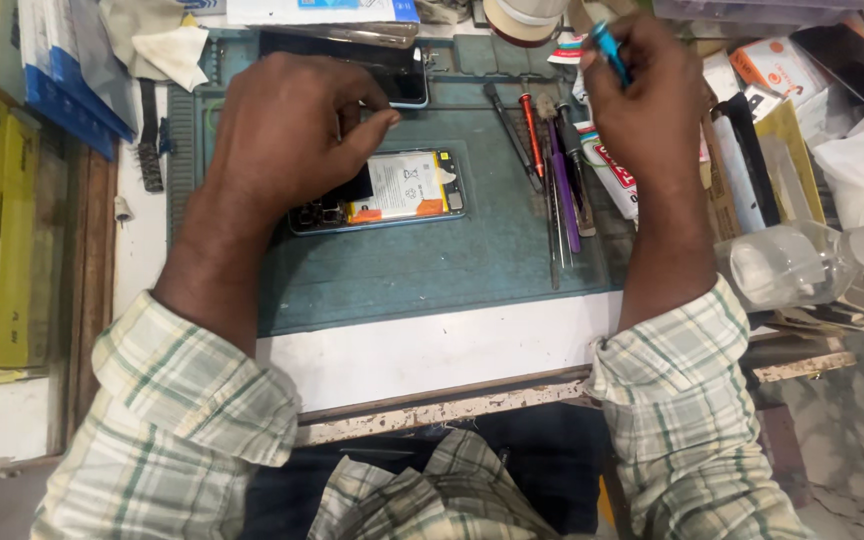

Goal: The person works at a repair bench on a smartphone with its back cover removed. They handle a printed paper flyer, use a roll of tape, then use a metal pry tool to pry and lift the battery and internal components out of the phone body, working around the exposed internals.

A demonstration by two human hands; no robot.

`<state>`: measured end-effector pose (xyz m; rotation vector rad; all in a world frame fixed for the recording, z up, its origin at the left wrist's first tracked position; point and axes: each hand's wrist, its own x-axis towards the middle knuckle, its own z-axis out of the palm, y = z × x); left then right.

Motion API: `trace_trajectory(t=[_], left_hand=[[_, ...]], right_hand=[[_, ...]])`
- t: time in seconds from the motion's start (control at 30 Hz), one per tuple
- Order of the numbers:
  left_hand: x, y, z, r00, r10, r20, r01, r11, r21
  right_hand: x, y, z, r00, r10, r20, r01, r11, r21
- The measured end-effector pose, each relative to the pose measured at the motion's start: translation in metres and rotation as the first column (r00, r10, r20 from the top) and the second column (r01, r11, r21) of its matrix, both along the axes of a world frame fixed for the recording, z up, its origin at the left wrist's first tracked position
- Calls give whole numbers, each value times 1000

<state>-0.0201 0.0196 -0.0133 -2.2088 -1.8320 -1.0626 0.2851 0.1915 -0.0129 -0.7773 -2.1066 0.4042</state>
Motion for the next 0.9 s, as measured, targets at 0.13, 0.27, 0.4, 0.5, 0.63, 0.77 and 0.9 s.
trace_trajectory(t=[0.13,0.27,0.4,0.5,0.63,0.77,0.9], left_hand=[[9,3,2,1000,6,-9,-7,992,-126],[14,3,2,1000,-16,-8,15,987,-163],[16,2,6,1000,-3,-7,1,976,-217],[20,0,8,1000,-20,-6,19,975,-221],[26,0,9,997,-67,-23,61,976,-210],[30,-1,11,996,-77,-33,69,979,-194],[37,-2,17,999,-36,8,37,967,-251]], right_hand=[[2,-5,1,926,-231,298,234,972,27],[-7,-12,4,854,-283,437,301,953,30],[-14,-16,7,774,-277,569,343,939,-10],[-21,-18,3,721,-254,645,399,913,-87],[-28,-17,-7,684,-301,665,429,903,-32],[-22,-11,-5,789,-279,548,368,928,-57],[-22,-19,3,969,-131,208,180,954,-238]])
